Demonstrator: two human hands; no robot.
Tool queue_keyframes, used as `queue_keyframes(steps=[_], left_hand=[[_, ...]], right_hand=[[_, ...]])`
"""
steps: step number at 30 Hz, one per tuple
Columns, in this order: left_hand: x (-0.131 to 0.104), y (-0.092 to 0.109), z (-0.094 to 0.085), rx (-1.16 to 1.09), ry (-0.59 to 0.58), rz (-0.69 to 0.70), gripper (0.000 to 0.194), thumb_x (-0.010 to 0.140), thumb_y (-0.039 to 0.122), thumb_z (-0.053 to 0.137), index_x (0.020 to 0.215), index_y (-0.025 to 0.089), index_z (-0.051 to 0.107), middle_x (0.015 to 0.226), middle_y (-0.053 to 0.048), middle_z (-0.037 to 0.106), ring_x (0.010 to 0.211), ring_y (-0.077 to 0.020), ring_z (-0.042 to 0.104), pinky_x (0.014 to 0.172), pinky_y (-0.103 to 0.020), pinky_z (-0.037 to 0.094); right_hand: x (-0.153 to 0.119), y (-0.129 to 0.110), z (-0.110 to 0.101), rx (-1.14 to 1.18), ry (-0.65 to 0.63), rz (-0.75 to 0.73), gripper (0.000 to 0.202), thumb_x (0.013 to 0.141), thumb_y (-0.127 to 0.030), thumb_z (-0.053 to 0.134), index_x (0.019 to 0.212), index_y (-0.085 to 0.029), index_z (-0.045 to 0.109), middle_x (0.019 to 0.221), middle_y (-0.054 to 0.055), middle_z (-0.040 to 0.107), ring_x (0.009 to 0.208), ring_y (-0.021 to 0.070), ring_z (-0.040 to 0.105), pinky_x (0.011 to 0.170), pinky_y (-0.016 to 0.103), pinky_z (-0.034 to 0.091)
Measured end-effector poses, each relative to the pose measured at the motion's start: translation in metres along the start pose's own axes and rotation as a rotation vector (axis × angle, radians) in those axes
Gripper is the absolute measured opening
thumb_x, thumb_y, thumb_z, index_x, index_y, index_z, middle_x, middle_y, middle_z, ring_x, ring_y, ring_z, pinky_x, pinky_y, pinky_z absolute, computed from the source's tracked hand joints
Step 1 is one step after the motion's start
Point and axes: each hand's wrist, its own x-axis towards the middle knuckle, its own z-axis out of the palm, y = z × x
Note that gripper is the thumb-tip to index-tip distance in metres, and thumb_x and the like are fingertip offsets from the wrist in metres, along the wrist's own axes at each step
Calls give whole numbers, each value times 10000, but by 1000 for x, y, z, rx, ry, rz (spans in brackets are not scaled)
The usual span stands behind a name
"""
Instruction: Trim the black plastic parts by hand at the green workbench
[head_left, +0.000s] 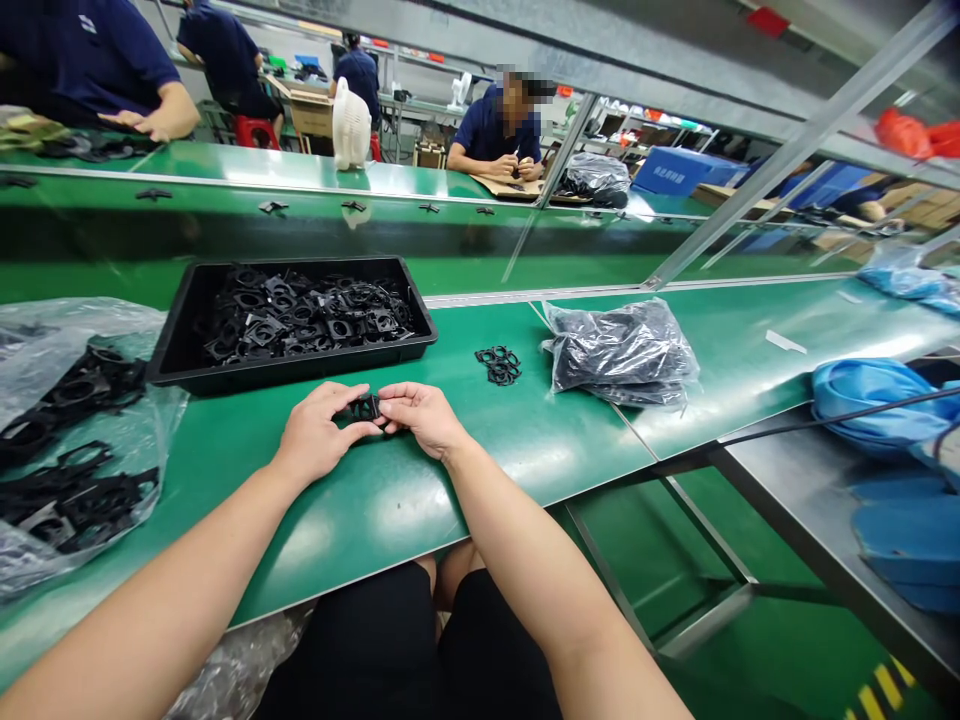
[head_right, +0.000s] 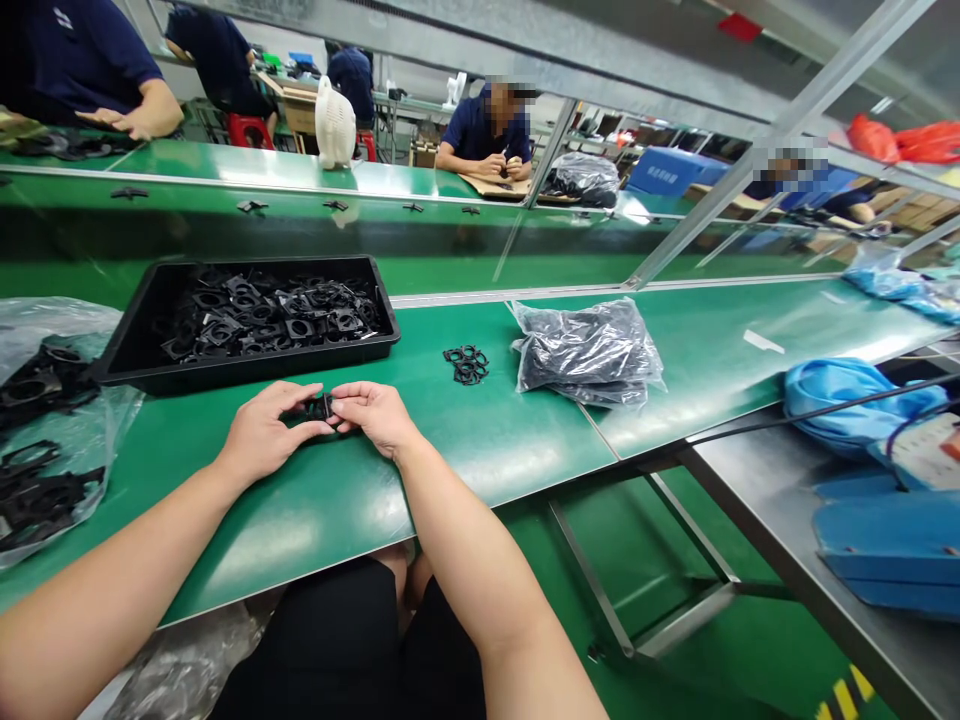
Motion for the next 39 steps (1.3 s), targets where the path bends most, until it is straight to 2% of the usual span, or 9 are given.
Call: queue_keyframes(steps=[5,8,17,23,27,30,34,37,39], left_hand=[[-2,0,-5,71,110,145,398,676,493,710,972,228,689,947,-66,666,935,-235,578,883,-374,440],[-3,1,-5,87,91,219,374,688,488,704,973,245,695,923,-61,658,912,-225,569,883,-374,433],[-3,8,0,81,94,248,339,703,457,703,971,251,708,919,-52,652,891,-211,567,839,-351,448],[-4,10,4,-45,85,121,333,720,424,689,1000,243,695,937,-41,629,868,-187,598,808,-319,485],[-6,11,4,-58,116,84,318,716,397,691,993,242,697,934,-45,613,887,-194,593,824,-328,496],[-7,11,4,-119,122,39,339,683,396,719,984,241,697,961,-52,597,904,-202,593,832,-345,502],[-6,10,8,-545,78,-243,552,613,439,763,1086,190,626,999,-63,608,778,-166,624,766,-354,531],[-4,9,10,-789,63,-472,536,574,456,782,975,126,647,849,-57,660,692,-148,617,748,-356,526],[-2,8,9,-842,68,-540,509,522,454,808,875,112,674,780,-57,678,670,-152,610,729,-352,519]], right_hand=[[-1,0,2,-25,29,-24,393,536,-280,824,849,-127,643,599,-6,663,543,98,624,478,177,475],[-3,0,4,-21,4,-24,393,535,-272,821,865,-138,656,670,1,683,566,87,612,490,176,466],[-4,0,2,53,-10,-10,430,510,-271,843,882,-143,670,715,18,701,573,89,603,520,188,467],[-3,0,3,86,-4,-24,446,513,-279,846,900,-154,665,701,8,696,516,72,560,530,202,468],[-5,-1,6,57,-25,-35,389,557,-306,817,890,-163,679,754,10,695,581,80,586,556,202,478],[-5,0,8,27,-41,-54,370,537,-267,822,862,-160,683,758,6,688,607,83,589,577,210,486],[-3,2,6,-17,20,-105,344,541,-243,814,845,-152,683,691,-10,659,587,76,571,539,194,466],[-2,3,4,-54,31,-125,337,547,-250,806,845,-152,685,696,-4,655,610,88,577,525,196,462],[-1,4,4,-70,23,-128,336,548,-258,804,843,-151,684,705,-1,653,615,91,576,527,204,464]])
